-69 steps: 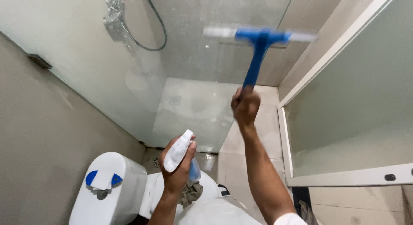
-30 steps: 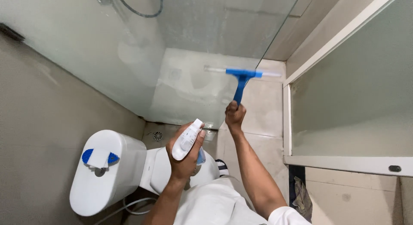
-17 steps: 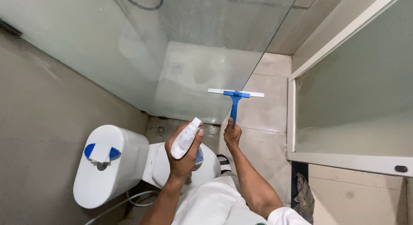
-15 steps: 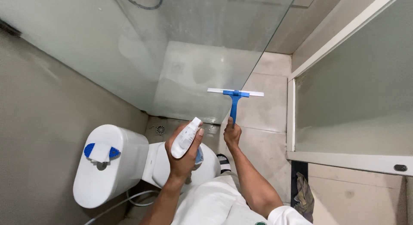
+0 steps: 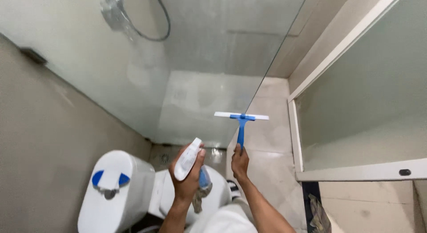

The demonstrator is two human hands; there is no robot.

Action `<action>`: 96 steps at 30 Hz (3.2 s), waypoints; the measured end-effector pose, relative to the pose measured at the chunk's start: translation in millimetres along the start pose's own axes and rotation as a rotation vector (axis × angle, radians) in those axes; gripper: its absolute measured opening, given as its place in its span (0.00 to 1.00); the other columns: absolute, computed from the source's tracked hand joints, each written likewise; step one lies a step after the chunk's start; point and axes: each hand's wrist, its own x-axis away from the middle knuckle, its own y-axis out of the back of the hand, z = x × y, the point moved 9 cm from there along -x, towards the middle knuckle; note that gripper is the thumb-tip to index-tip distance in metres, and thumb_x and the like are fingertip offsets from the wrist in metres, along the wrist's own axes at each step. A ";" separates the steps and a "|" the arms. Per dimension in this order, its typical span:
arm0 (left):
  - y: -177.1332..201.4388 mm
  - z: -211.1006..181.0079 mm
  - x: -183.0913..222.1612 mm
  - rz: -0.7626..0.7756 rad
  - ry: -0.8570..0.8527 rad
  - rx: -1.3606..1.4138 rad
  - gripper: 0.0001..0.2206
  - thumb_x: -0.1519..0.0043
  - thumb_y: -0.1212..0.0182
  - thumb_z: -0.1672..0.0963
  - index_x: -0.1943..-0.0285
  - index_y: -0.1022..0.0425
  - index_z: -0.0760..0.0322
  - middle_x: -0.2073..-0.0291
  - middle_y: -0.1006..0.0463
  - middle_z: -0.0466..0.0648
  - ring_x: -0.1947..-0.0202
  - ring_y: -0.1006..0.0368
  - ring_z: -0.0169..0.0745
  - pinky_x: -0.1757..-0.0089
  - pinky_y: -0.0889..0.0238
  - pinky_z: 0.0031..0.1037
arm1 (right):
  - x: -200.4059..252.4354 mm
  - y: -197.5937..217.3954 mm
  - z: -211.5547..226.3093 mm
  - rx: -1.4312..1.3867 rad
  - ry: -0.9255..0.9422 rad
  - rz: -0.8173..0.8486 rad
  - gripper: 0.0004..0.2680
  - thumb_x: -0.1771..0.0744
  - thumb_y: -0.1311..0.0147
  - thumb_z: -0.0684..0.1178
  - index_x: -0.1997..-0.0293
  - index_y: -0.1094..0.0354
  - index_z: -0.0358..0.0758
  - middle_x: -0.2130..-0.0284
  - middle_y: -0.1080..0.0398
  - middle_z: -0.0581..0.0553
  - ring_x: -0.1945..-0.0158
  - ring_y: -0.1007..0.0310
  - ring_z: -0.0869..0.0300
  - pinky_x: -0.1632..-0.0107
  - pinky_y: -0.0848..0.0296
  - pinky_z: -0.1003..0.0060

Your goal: Cleaning a glass shower partition using a spray cleaning liquid and a squeegee tool.

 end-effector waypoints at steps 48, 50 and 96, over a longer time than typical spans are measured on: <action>-31.8 -10.0 43.3 -0.164 0.004 -0.038 0.07 0.41 0.28 0.59 0.56 0.14 0.66 0.66 0.14 0.55 0.64 0.19 0.39 0.56 0.27 0.36 | -54.5 -10.7 -17.8 0.063 0.098 0.015 0.17 0.28 0.56 0.64 0.63 0.33 0.41 0.77 0.28 0.38 0.68 0.24 0.44 0.59 0.29 0.47; -26.9 -9.9 44.2 -0.160 0.000 -0.036 0.07 0.41 0.28 0.60 0.56 0.14 0.67 0.68 0.14 0.55 0.67 0.21 0.37 0.59 0.27 0.35 | -40.8 -3.7 -5.9 0.048 0.124 -0.003 0.16 0.28 0.56 0.62 0.63 0.33 0.40 0.77 0.28 0.34 0.67 0.25 0.39 0.59 0.30 0.44; 150.4 17.8 -1.2 0.101 -0.038 -0.009 0.12 0.44 0.31 0.58 0.52 0.17 0.69 0.69 0.12 0.47 0.73 0.20 0.34 0.69 0.26 0.24 | 64.8 -142.5 405.1 -0.208 0.909 -0.001 0.13 0.27 0.62 0.61 0.52 0.40 0.43 0.81 0.41 0.55 0.81 0.41 0.67 0.76 0.38 0.68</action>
